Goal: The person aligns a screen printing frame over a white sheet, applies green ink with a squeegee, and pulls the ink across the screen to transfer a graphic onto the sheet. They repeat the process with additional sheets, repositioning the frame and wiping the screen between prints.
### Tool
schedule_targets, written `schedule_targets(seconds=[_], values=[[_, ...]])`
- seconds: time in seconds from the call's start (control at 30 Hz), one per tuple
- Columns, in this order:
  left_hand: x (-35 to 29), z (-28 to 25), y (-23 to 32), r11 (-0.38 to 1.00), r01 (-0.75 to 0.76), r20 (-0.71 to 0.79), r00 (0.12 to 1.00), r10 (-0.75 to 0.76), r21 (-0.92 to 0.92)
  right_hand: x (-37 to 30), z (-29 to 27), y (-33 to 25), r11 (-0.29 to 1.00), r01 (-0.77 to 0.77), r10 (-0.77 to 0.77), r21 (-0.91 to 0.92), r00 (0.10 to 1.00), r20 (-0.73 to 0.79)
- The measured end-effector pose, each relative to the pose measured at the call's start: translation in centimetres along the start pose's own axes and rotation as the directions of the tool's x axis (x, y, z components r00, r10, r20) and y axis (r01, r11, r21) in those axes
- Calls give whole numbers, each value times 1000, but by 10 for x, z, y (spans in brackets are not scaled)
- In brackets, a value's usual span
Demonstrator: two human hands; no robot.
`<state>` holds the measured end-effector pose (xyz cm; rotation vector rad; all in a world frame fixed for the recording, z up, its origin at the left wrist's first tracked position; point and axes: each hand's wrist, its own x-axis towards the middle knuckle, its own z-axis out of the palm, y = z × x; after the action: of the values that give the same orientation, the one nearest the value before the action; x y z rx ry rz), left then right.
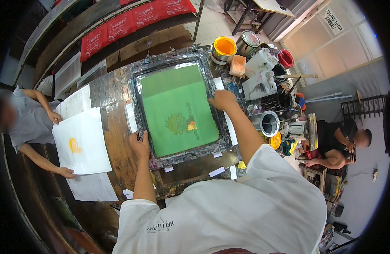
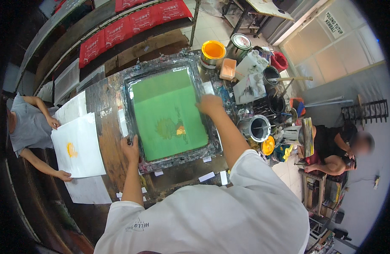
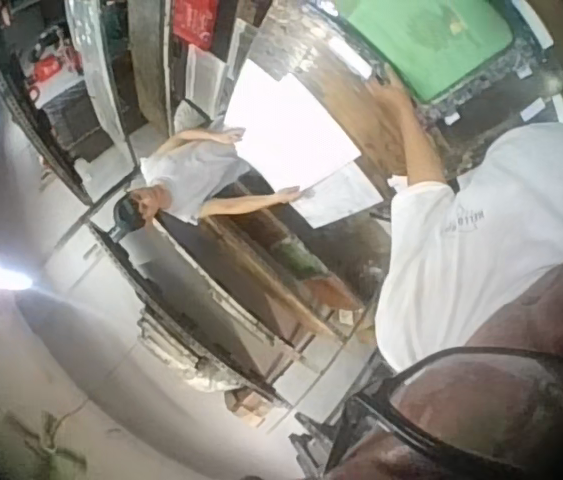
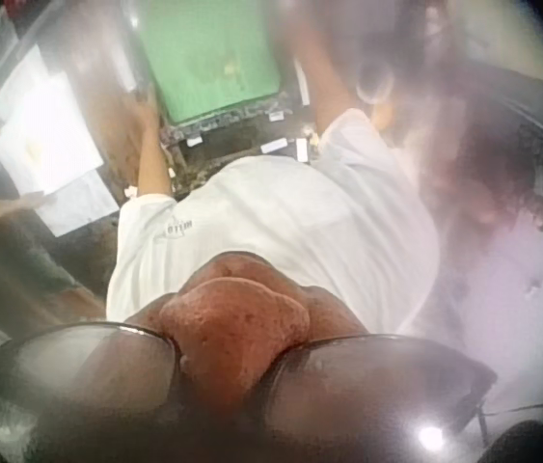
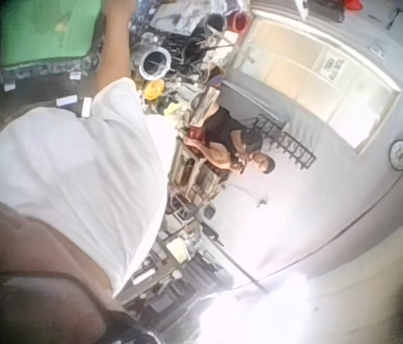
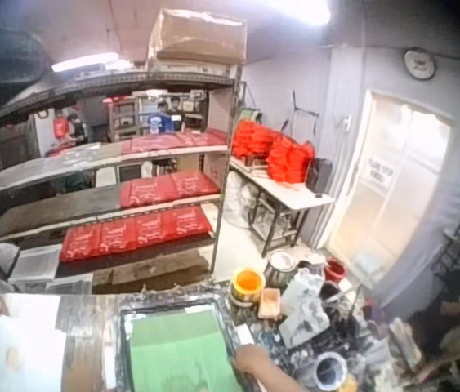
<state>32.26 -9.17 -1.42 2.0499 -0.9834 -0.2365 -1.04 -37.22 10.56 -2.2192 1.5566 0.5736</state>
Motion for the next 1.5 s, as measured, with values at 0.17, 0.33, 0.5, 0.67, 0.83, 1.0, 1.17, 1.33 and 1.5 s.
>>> schedule_targets(seconds=[0.17, 0.33, 0.5, 0.67, 0.83, 1.0, 1.17, 1.33, 1.5], values=[[0, -6, 16, 994, 105, 51, 993, -104, -4, 100, -6, -24, 825, 313, 99, 471, 741, -665], [1, -1, 15, 996, 83, 41, 996, -82, -14, 202, -13, -30, 837, 325, 215, 440, 544, -811], [-1, -9, 25, 990, 138, 46, 989, -139, 17, 223, -44, -49, 806, 112, 351, 581, 700, -622], [-1, -5, 27, 987, 162, 48, 986, -161, -19, 234, -48, -45, 796, 9, 433, 605, 690, -580], [0, -3, 26, 998, 67, -20, 998, -67, -11, 243, -31, -44, 689, 131, 491, 713, 638, -593], [0, -2, 23, 998, 63, -25, 998, -64, -6, 254, -22, -33, 746, 212, 418, 631, 589, -692], [0, -6, 25, 988, 149, 28, 989, -148, -49, 248, -18, -39, 844, 209, 311, 493, 558, -769], [1, -6, 30, 990, 136, 23, 991, -135, -45, 236, -7, -55, 793, 242, 440, 558, 406, -801], [0, -8, 28, 993, 116, 16, 993, -116, -36, 202, -4, -119, 865, 251, 222, 434, 584, -781]])
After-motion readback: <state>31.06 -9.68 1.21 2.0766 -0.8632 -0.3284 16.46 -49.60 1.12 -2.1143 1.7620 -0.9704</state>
